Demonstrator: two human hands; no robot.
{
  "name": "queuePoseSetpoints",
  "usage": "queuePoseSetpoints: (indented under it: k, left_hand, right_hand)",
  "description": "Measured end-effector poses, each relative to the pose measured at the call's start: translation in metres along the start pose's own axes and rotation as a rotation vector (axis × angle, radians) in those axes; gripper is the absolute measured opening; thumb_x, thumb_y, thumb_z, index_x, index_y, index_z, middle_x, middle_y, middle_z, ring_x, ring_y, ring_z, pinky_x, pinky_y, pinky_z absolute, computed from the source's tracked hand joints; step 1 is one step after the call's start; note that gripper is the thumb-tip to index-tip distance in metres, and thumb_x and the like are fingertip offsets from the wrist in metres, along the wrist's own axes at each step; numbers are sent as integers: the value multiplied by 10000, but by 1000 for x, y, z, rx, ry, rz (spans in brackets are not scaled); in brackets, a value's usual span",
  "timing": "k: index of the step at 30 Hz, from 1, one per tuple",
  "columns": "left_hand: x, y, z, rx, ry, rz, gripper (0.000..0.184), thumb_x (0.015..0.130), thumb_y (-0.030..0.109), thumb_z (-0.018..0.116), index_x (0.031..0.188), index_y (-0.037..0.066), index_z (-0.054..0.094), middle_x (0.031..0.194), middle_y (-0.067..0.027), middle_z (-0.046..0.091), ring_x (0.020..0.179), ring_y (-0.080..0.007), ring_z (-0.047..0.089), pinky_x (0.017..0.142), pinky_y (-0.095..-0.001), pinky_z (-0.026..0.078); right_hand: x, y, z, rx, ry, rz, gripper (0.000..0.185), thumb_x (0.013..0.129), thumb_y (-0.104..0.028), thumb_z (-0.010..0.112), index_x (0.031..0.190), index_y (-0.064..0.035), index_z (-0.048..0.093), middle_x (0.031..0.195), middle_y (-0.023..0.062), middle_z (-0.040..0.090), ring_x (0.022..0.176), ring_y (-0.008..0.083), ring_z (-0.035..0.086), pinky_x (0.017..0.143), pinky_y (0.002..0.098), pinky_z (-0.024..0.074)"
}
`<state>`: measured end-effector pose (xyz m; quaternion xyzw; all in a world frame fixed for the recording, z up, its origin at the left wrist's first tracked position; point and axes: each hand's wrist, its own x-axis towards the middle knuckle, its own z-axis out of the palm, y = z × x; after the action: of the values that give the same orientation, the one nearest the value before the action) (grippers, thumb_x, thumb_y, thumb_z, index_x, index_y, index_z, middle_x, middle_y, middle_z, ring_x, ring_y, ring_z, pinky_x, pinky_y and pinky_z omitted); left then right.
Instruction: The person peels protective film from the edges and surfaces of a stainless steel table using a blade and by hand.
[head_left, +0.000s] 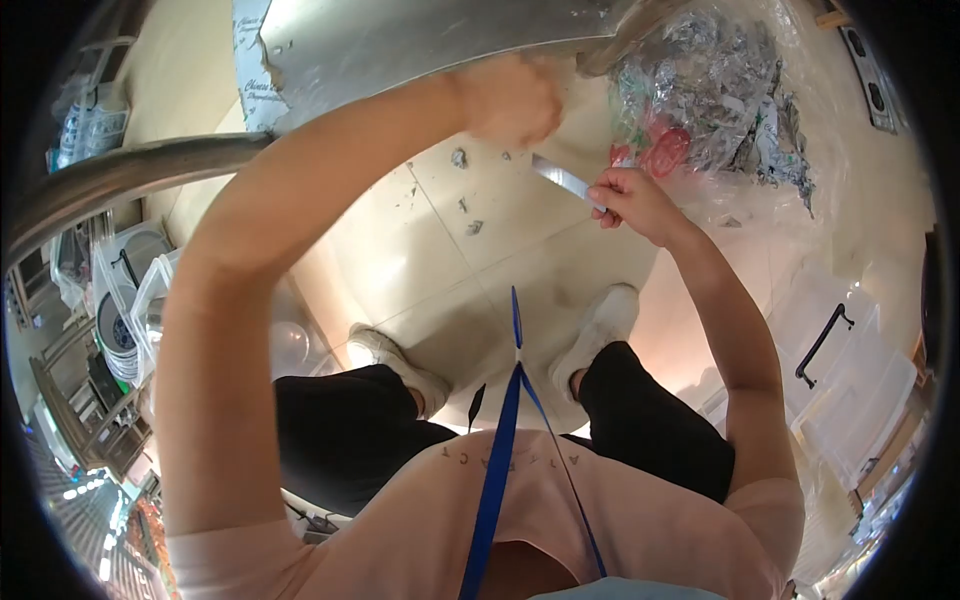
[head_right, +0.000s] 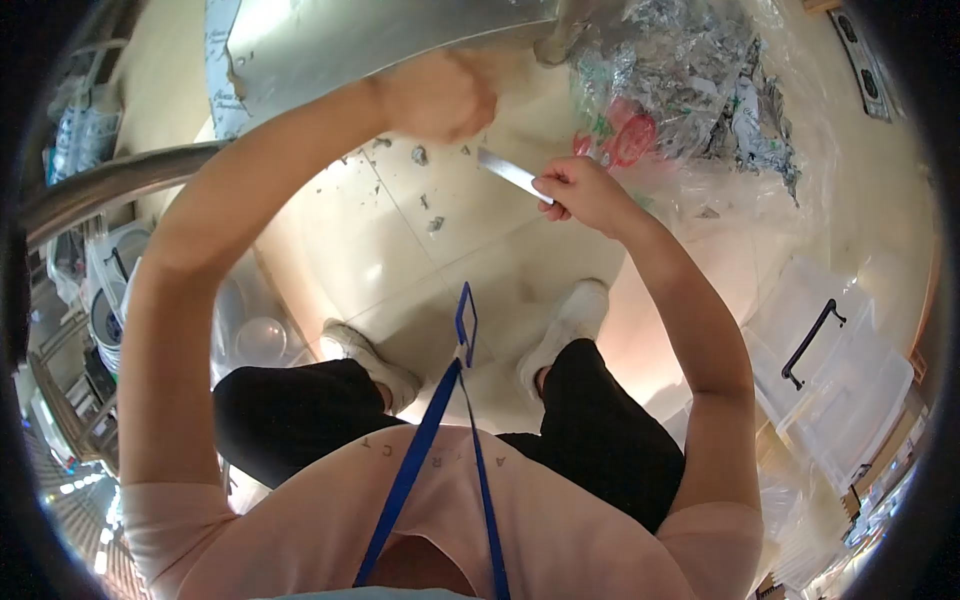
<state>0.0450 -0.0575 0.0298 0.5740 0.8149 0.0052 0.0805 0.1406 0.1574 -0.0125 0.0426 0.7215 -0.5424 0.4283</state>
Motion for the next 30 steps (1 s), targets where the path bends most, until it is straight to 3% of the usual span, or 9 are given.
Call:
queuePoseSetpoints:
  k: [1,5,7,10,13,17,20,23,30]
  left_hand:
    - [-19,6,-7,-148,-338,87,212,756,196,483,882,60,586,976,-73,559,790,-261,554,693,-338,464]
    - [-81,15,14,-660,350,-466,199,769,222,490,828,77,614,839,-84,598,701,-259,577,680,-345,462]
    - [-76,10,15,-833,589,-766,205,776,241,499,824,82,620,799,-91,608,703,-261,585,678,-354,461]
    - [-36,-11,-2,-648,609,-877,194,782,243,527,843,86,623,708,-81,622,693,-247,600,656,-334,474]
    - [5,-34,-15,-1050,387,-990,175,771,201,562,792,39,624,665,-76,627,643,-201,622,613,-286,493]
    - [36,-56,-14,-1436,430,-1106,160,727,89,597,660,-56,590,622,-106,617,554,-161,630,492,-229,501]
    - [53,-58,-17,-1344,435,-1229,134,718,56,581,645,-56,578,602,-118,605,552,-170,625,476,-230,504]
    - [48,-44,-25,-1439,520,-1173,115,735,24,561,688,-81,565,629,-116,568,485,-146,544,436,-232,440]
    - [67,-51,-33,-1355,302,-1292,99,752,15,535,712,-75,532,643,-122,555,490,-170,539,404,-230,420]
  right_hand:
    - [1,2,4,55,44,-16,169,848,-177,510,801,-16,529,660,29,546,546,70,505,498,197,415]
    - [19,-2,4,324,284,-353,146,858,-175,505,820,-34,516,657,25,533,535,78,486,499,202,413]
    - [23,-33,3,436,374,-315,152,857,-174,506,836,-26,529,669,30,546,540,84,483,503,202,411]
    - [42,-72,6,628,396,-281,137,852,-168,515,831,-32,521,665,29,527,524,88,461,484,210,396]
    - [64,-86,16,851,350,-225,128,847,-139,516,851,-11,512,676,52,531,537,102,470,465,223,397]
    - [76,-95,11,1001,405,-224,124,848,-112,500,855,11,508,664,67,524,529,112,463,442,232,392]
    - [76,-100,8,990,507,-192,90,843,-110,511,849,-20,521,646,22,496,485,82,422,451,214,382]
    - [71,-102,16,1043,520,-183,99,838,-102,512,822,-4,511,631,19,479,474,84,407,437,209,368]
    - [66,-107,11,1089,577,-118,131,830,-111,516,753,-5,501,615,19,470,481,87,393,436,214,355]
